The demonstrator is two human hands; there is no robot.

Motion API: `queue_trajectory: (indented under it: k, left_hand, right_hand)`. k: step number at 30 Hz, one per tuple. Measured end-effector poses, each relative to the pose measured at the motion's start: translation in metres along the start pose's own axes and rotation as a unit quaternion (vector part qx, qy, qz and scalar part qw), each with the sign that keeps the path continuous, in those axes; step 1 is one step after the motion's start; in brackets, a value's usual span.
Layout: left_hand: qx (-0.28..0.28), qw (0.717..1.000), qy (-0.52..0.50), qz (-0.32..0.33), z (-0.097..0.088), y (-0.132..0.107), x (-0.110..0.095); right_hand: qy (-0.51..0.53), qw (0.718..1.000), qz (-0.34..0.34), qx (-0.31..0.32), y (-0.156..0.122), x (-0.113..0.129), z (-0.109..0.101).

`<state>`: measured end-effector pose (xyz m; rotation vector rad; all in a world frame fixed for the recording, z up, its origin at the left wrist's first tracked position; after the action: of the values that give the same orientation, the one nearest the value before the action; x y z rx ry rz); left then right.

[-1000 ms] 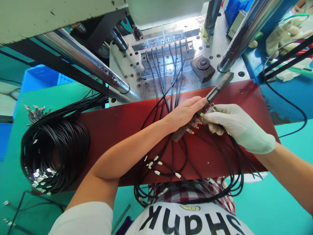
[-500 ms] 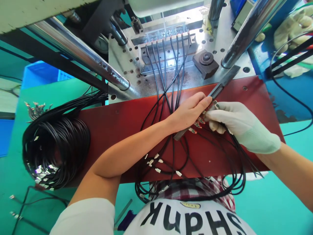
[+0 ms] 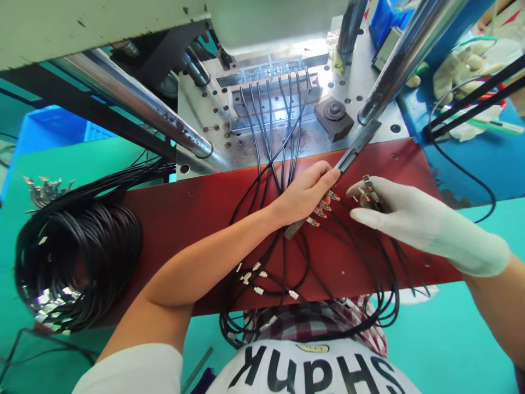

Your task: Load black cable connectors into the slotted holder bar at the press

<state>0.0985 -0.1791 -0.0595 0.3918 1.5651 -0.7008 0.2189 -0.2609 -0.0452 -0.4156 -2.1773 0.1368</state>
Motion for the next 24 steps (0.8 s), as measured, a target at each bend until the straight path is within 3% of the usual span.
queue_trajectory:
  k: [4, 7, 15, 24]
  left_hand:
    - [0.003, 0.999, -0.031, -0.030, 0.000, 0.001, 0.007]
    - [0.005, 0.998, -0.042, -0.042, 0.000, 0.001, 0.009]
    - [-0.004, 0.996, -0.054, -0.064, -0.003, 0.001, 0.012]
    - [0.037, 0.994, -0.075, -0.069, 0.003, 0.000, 0.011]
  right_hand:
    - [0.040, 0.999, 0.020, -0.023, -0.009, -0.001, -0.011]
    - [0.099, 0.992, 0.062, -0.037, -0.013, -0.004, -0.011]
    - [0.138, 0.984, 0.112, -0.029, -0.017, -0.024, -0.007]
    - [0.321, 0.923, 0.193, 0.089, -0.009, -0.025, 0.015]
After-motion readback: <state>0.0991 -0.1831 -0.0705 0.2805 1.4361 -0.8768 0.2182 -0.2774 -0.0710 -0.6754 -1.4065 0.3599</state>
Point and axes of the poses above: each hand's wrist, its own y-axis towards the middle knuckle, its own z-axis out of the palm, x = y × z, the point moved 9 cm from there along y, towards the middle knuckle, and after that the axes turned 13 degrees about -x, right-handed, at the moved point
